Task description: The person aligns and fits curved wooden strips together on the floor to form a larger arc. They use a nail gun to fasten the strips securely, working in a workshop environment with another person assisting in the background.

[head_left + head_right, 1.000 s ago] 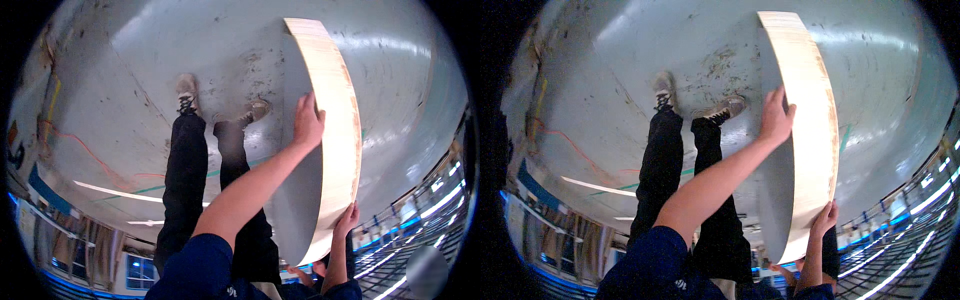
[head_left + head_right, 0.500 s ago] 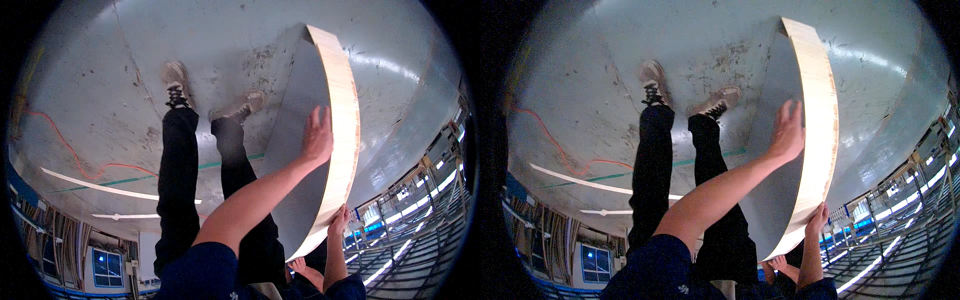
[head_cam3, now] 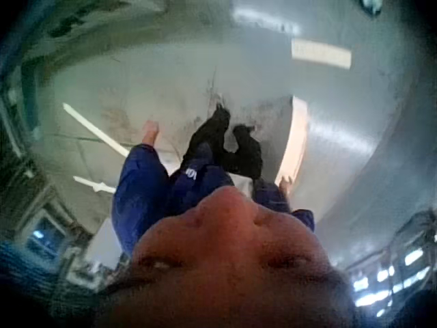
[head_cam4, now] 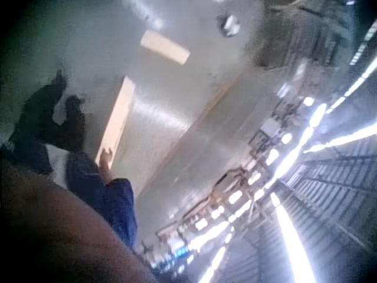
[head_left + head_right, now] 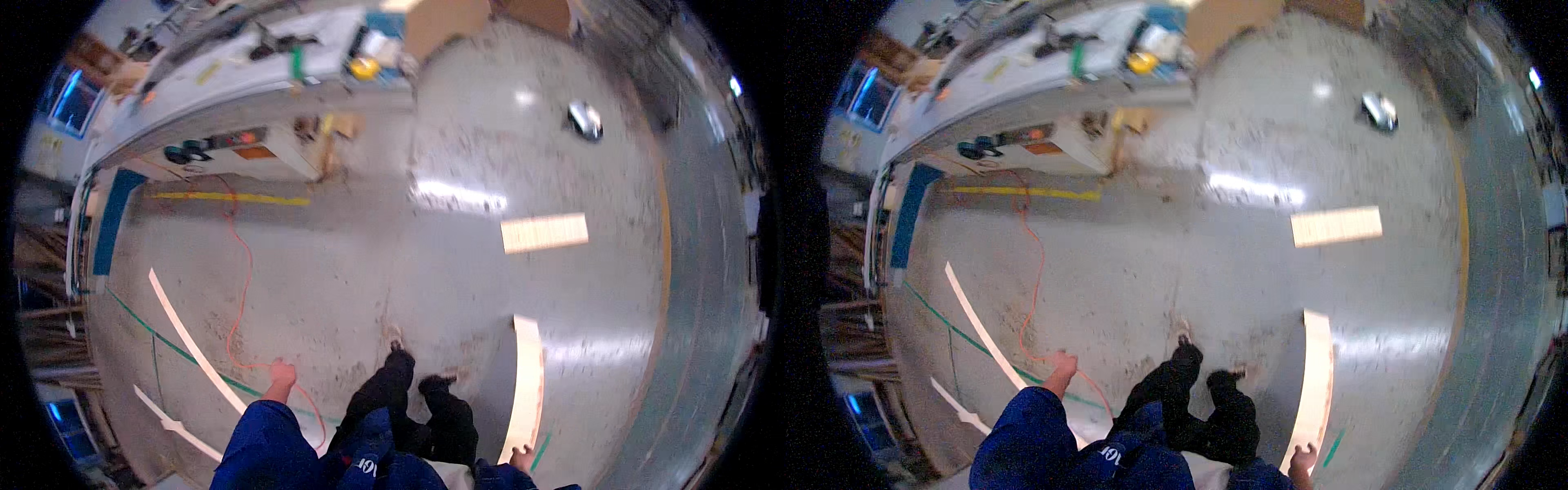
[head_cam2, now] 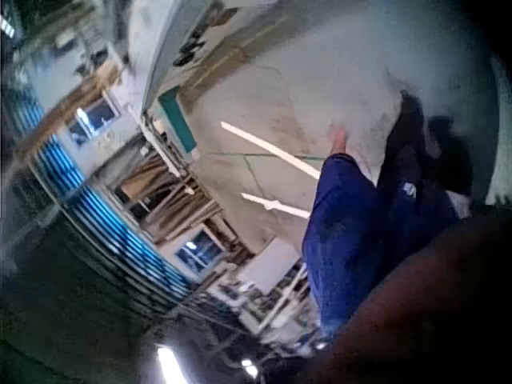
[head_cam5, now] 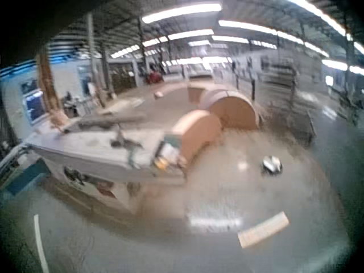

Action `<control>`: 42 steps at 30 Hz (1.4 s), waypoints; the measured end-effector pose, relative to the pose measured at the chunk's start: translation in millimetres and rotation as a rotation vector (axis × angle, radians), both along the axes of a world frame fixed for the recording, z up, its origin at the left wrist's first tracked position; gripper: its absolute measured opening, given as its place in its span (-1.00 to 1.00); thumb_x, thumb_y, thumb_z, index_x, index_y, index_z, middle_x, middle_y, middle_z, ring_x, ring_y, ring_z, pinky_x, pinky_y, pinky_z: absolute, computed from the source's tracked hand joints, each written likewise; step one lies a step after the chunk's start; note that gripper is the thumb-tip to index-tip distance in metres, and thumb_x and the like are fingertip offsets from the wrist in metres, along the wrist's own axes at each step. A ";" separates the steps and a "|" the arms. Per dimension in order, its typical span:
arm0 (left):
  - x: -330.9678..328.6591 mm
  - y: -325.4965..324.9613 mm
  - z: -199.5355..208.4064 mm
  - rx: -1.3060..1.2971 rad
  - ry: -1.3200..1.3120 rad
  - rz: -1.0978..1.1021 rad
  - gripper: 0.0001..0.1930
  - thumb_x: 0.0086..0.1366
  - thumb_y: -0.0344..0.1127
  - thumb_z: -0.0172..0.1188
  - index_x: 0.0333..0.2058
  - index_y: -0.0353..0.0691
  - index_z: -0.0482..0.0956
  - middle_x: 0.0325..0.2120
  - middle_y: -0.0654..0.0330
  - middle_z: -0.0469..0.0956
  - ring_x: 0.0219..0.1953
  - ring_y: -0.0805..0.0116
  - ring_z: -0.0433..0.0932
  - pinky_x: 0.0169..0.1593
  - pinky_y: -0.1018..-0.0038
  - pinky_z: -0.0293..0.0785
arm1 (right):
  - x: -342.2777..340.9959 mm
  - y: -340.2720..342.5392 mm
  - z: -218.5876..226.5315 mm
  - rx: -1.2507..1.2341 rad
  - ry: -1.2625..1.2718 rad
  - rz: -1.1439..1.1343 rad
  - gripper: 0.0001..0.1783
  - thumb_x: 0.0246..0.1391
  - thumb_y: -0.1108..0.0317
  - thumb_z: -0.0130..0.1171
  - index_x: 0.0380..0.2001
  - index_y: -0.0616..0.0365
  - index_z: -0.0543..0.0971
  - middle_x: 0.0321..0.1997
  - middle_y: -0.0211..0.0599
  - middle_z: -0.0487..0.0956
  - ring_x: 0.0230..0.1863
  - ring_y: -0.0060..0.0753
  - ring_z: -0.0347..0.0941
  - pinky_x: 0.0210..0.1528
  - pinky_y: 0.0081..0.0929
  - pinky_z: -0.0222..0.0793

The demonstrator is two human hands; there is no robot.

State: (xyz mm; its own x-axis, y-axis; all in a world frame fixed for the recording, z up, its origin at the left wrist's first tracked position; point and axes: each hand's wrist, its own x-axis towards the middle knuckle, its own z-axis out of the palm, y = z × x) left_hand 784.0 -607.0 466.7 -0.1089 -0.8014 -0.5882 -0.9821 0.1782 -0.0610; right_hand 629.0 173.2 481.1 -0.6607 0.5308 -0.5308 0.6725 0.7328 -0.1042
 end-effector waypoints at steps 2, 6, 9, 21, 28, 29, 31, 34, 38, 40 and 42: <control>37.7 -26.2 18.7 -0.103 0.026 0.165 -0.44 0.19 -0.24 0.21 0.14 -0.38 0.50 -0.01 -0.12 0.63 0.02 0.02 0.62 0.13 0.23 0.53 | 3.9 62.7 -76.9 -0.180 0.047 -0.184 -0.36 -0.23 0.29 0.42 0.00 0.34 0.61 -0.02 0.10 0.64 0.09 0.01 0.54 0.21 -0.21 0.41; 62.1 -63.0 29.8 0.053 0.537 0.594 -0.55 0.28 -0.26 0.20 0.11 -0.34 0.52 -0.27 0.08 0.65 -0.26 0.22 0.64 -0.22 0.30 0.57 | -65.3 -8.8 -106.5 -0.297 0.105 0.061 -0.50 -0.09 0.26 0.40 -0.07 0.34 0.66 -0.20 -0.03 0.71 -0.11 -0.14 0.64 0.03 -0.30 0.52; 1.0 -54.6 69.0 0.314 0.673 0.667 -0.60 0.33 -0.26 0.17 0.09 -0.29 0.53 -0.31 0.17 0.63 -0.29 0.32 0.63 -0.28 0.39 0.54 | -117.9 -50.4 -114.0 -0.550 0.062 0.082 -0.60 0.02 0.30 0.36 -0.10 0.34 0.67 -0.39 -0.21 0.69 -0.29 -0.24 0.61 -0.24 -0.30 0.50; -128.1 -168.6 144.4 0.145 0.818 0.409 -0.56 0.28 -0.24 0.21 0.09 -0.32 0.58 -0.31 0.12 0.70 -0.29 0.39 0.66 -0.21 0.43 0.56 | -367.9 -410.8 -11.7 -0.655 -0.148 0.511 -0.67 0.06 0.24 0.35 -0.24 0.32 0.65 -0.49 -0.25 0.64 -0.40 -0.25 0.57 -0.39 -0.27 0.44; -51.1 -116.2 133.7 -0.108 0.976 0.920 -0.62 0.24 -0.17 0.20 -0.08 -0.31 0.67 -0.35 0.06 0.70 -0.35 0.21 0.68 -0.14 0.32 0.57 | -524.3 -655.7 11.6 -0.604 -0.303 0.976 -0.70 0.07 0.23 0.35 -0.30 0.30 0.65 -0.52 -0.26 0.62 -0.42 -0.26 0.55 -0.40 -0.28 0.41; -54.1 -99.2 134.6 -0.137 0.950 0.959 -0.65 0.24 -0.16 0.20 -0.13 -0.30 0.68 -0.36 0.05 0.70 -0.37 0.16 0.67 -0.15 0.29 0.57 | -543.8 -689.8 20.2 -0.590 -0.300 1.034 -0.70 0.07 0.23 0.35 -0.31 0.30 0.65 -0.52 -0.26 0.62 -0.42 -0.26 0.55 -0.41 -0.28 0.41; -59.2 -80.0 169.0 -0.208 0.852 1.020 -0.69 0.23 -0.15 0.19 -0.22 -0.27 0.70 -0.37 0.03 0.69 -0.41 0.07 0.65 -0.17 0.24 0.57 | -552.0 -761.4 23.6 -0.581 -0.340 1.148 -0.71 0.07 0.23 0.35 -0.32 0.29 0.65 -0.53 -0.27 0.61 -0.43 -0.26 0.54 -0.41 -0.29 0.41; -25.1 -3.9 113.2 -0.233 0.886 1.218 -0.75 0.22 -0.17 0.20 -0.34 -0.23 0.69 -0.43 0.00 0.67 -0.42 0.01 0.63 -0.21 0.21 0.56 | -520.4 -886.4 36.0 -0.563 -0.394 1.388 -0.71 0.07 0.22 0.35 -0.35 0.28 0.64 -0.54 -0.27 0.60 -0.44 -0.27 0.54 -0.42 -0.29 0.40; 23.1 94.2 31.7 -0.135 0.424 0.783 -0.77 0.26 -0.18 0.22 -0.29 -0.21 0.71 -0.44 0.24 0.68 -0.43 0.36 0.60 -0.35 0.34 0.53 | -414.6 -1011.6 45.2 -0.539 -0.481 1.672 -0.72 0.07 0.22 0.35 -0.38 0.27 0.64 -0.55 -0.28 0.59 -0.45 -0.27 0.53 -0.43 -0.30 0.38; 34.5 138.7 22.1 -0.163 0.238 0.642 -0.75 0.27 -0.17 0.21 -0.32 -0.23 0.70 -0.43 0.24 0.68 -0.44 0.36 0.61 -0.37 0.36 0.53 | -345.8 -1053.7 40.7 -0.530 -0.565 1.802 -0.72 0.08 0.22 0.34 -0.40 0.27 0.64 -0.56 -0.28 0.58 -0.46 -0.28 0.52 -0.44 -0.30 0.38; 20.5 118.2 61.0 -0.271 0.729 1.652 -0.75 0.30 -0.17 0.20 -0.28 -0.25 0.70 -0.43 0.22 0.67 -0.41 0.36 0.63 -0.37 0.36 0.54 | -306.9 -1096.6 49.1 -0.493 -0.569 1.919 -0.72 0.08 0.21 0.34 -0.42 0.26 0.64 -0.56 -0.28 0.58 -0.46 -0.28 0.52 -0.44 -0.31 0.37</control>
State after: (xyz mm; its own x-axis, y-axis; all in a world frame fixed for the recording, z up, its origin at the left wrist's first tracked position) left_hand 804.5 -488.8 527.7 0.6571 -0.3955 -0.6417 0.0383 -0.8327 0.5524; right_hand 322.1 -923.3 530.2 0.1742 -0.7087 -0.6837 -0.7316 0.3716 -0.5716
